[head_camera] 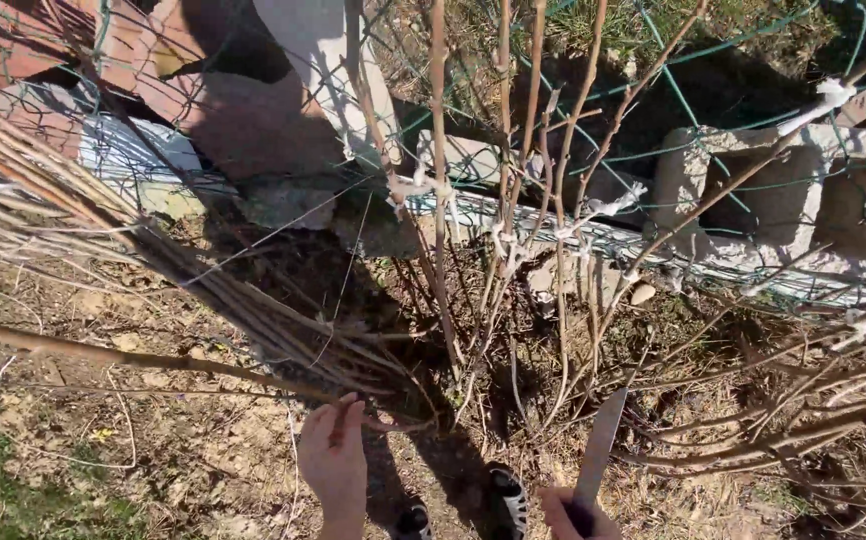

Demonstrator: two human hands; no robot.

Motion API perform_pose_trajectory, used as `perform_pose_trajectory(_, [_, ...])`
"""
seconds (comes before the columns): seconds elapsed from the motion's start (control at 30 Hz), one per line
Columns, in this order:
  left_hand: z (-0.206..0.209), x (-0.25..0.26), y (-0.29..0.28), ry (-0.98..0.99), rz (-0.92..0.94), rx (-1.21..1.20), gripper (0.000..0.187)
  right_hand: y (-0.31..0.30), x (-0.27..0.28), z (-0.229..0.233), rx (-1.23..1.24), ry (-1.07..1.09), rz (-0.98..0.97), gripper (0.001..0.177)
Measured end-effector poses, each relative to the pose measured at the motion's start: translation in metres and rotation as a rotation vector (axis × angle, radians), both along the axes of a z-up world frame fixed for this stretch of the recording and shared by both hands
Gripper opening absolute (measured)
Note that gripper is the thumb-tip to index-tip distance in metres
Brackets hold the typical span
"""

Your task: Tying thin branches to a wire mesh fence using white strips of material and a knife to cut them.

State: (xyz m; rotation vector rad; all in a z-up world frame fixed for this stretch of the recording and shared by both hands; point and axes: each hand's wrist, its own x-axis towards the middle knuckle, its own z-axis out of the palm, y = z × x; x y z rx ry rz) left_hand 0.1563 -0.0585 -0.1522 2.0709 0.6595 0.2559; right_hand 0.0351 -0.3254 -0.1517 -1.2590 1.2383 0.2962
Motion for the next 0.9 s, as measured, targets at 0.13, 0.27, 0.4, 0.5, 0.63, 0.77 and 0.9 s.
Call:
perform_pose_trajectory(0.13, [0.012,0.010,0.027,0.013,0.116,-0.091,0.023,0.058,0.046,-0.018,-0.037,-0.104,-0.013,0.014])
perform_pose_trajectory(0.27, [-0.008,0.008,0.063,0.071,0.085,-0.020,0.022,0.117,0.106,-0.040,0.008,-0.546,0.244,0.019])
perform_pose_trajectory(0.4, [0.007,0.021,0.076,0.217,0.159,-0.256,0.024,0.180,0.178,-0.040,0.012,-0.903,0.247,0.019])
perform_pose_trajectory(0.5, [-0.004,0.025,0.090,0.220,0.117,-0.162,0.025,0.210,0.218,-0.042,-0.215,-0.798,0.399,0.029])
perform_pose_trajectory(0.63, [0.005,0.044,0.101,0.341,0.136,-0.353,0.024,0.236,0.246,-0.043,-0.318,-0.802,0.436,0.038])
perform_pose_trajectory(0.77, [-0.015,0.047,0.119,0.337,0.077,-0.252,0.021,0.250,0.252,-0.048,-0.417,-0.735,0.519,0.031])
perform_pose_trajectory(0.9, [-0.026,0.059,0.129,0.288,-0.043,-0.223,0.019,0.253,0.249,-0.054,-0.524,-0.803,0.537,0.023])
